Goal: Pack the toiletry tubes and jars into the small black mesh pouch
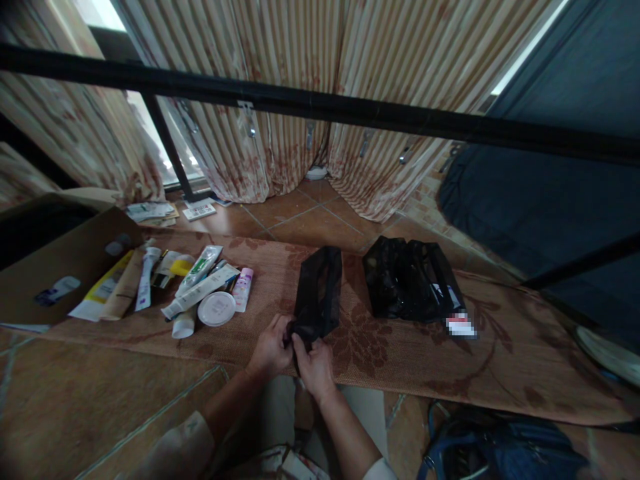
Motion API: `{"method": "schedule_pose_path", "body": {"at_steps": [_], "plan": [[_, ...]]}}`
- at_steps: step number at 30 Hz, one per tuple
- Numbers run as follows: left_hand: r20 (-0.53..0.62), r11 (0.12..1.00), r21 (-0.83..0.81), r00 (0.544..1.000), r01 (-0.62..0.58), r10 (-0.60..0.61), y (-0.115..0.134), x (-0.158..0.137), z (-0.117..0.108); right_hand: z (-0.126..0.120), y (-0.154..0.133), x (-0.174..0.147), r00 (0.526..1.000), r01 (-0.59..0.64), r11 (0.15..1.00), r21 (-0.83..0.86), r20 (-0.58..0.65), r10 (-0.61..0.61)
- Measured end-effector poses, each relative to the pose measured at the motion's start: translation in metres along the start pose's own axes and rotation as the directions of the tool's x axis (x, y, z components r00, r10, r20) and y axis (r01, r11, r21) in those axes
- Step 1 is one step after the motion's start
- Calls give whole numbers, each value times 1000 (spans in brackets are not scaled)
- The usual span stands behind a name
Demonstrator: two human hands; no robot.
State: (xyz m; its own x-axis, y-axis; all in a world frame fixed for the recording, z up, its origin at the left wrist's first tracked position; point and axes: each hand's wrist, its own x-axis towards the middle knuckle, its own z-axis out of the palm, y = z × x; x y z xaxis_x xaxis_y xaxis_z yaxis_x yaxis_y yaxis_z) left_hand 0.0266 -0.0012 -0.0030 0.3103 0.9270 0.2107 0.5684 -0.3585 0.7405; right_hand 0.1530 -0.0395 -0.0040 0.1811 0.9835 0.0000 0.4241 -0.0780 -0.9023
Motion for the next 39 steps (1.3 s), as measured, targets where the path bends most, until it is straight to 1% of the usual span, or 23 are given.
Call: {"method": "schedule_pose_path", "body": {"at_steps": [4, 8, 11, 15, 21, 29, 34, 39], "plan": [[-9, 1000, -1, 1000, -7, 7, -3, 0, 2, 0, 0, 0, 1000, -5, 997, 80, -3, 5], [8, 1000, 10, 1000, -8, 8, -6, 0, 3, 2, 1, 1, 1000, -30, 987, 157, 6, 29], [14, 1000, 6, 1000, -3, 3, -7, 0, 3, 3, 2, 0, 999, -39, 983, 182, 19, 36], [12, 1000, 7, 1000, 17, -17, -8, 1, 4, 3, 3, 0, 999, -35, 986, 162, 10, 33], [7, 1000, 16, 1000, 20, -20, -7, 1, 3, 5, 6, 1, 1000, 9, 990, 144, -10, -7], [7, 999, -15, 999, 35, -34, -7, 1, 3, 2, 1, -1, 1000, 11, 996, 86, -2, -11], [-3, 1000, -10, 1000, 16, -16, -7, 1, 3, 2, 2, -1, 999, 36, 998, 47, -37, -34], [-2, 1000, -9, 1000, 8, -8, -8, 1, 3, 2, 2, -1, 999, 31, 999, 31, -32, -30]]}}
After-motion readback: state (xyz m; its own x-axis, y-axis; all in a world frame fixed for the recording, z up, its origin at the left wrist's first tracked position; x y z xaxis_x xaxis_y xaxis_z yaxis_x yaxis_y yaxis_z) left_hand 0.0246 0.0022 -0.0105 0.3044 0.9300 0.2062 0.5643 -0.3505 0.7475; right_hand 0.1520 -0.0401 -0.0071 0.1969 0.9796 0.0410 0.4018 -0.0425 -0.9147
